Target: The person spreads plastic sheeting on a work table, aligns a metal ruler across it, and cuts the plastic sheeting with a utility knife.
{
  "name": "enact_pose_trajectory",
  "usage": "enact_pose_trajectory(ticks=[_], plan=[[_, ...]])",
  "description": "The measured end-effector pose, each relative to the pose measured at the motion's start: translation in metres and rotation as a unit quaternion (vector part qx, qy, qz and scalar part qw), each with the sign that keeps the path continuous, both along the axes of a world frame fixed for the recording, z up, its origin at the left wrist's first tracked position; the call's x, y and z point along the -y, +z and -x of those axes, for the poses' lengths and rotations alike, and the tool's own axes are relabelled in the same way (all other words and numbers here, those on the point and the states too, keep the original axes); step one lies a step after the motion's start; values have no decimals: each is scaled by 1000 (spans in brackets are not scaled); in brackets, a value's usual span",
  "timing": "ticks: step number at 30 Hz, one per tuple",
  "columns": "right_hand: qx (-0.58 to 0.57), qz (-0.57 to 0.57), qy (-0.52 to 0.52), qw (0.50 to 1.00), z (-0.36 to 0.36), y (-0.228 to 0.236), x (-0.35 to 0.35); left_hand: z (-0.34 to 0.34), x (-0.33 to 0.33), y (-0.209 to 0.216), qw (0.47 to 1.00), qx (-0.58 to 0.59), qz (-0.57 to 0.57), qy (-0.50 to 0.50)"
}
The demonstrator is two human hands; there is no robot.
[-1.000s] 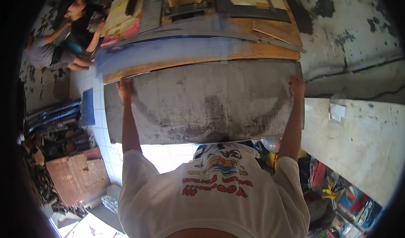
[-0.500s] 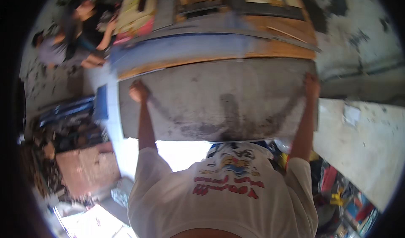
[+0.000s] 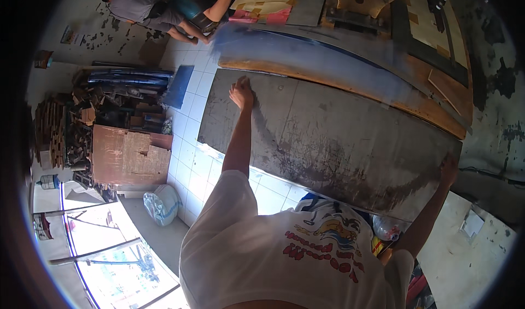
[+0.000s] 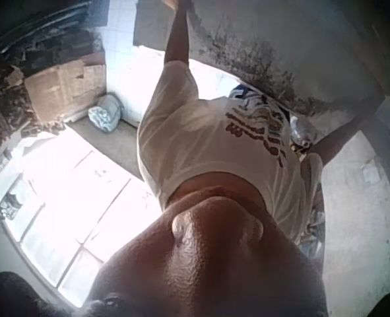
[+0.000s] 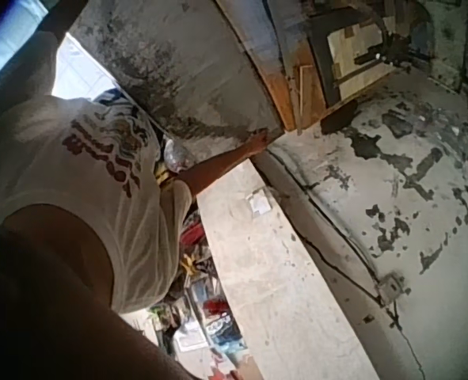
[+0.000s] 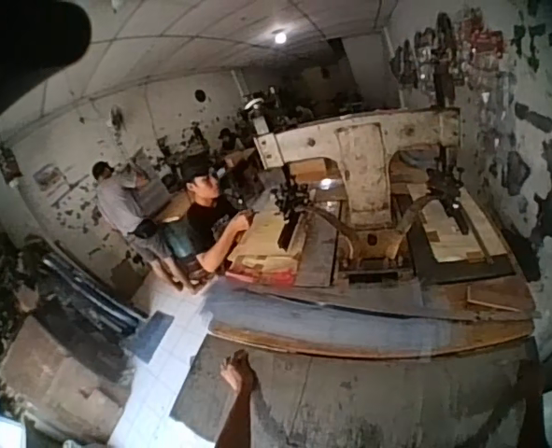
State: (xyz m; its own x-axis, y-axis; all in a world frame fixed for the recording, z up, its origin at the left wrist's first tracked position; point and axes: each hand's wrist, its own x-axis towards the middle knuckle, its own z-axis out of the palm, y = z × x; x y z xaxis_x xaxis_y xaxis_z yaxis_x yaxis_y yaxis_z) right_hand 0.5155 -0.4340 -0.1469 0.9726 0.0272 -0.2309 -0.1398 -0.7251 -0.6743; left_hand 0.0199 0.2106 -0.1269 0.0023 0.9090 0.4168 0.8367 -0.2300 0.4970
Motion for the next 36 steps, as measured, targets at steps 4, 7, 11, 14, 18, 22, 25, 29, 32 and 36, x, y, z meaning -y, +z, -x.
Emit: enact_pose_trajectory(ticks=[4,7,11,14,18,22,25,29,32,36], plan=[[71,110,109,985,-16,-22,24,6,7,5,994,-96,13,-47],[25,129,116,985,-31,-45,62,4,27,11,977,-192,13,-90],[232,332,262,876,-12,-63,80,84,62,14,969,-226,57,-78],[368,431,350,746,5,-66,100,153,112,14,971,-173,123,106],[239,446,251,825,10,-70,115,246,166,-35,845,380,303,224],[382,467,306,737,16,-63,99,248,221,-50,730,605,319,3],[404,518,349,668,15,-59,101,248,236,-45,781,543,303,-61],[427,521,359,646,0,-64,117,236,244,-31,644,704,298,10],[306,547,346,698,3,-73,110,233,253,-11,679,654,332,30],[381,493,364,692,6,-81,113,233,268,3,722,588,365,10]])
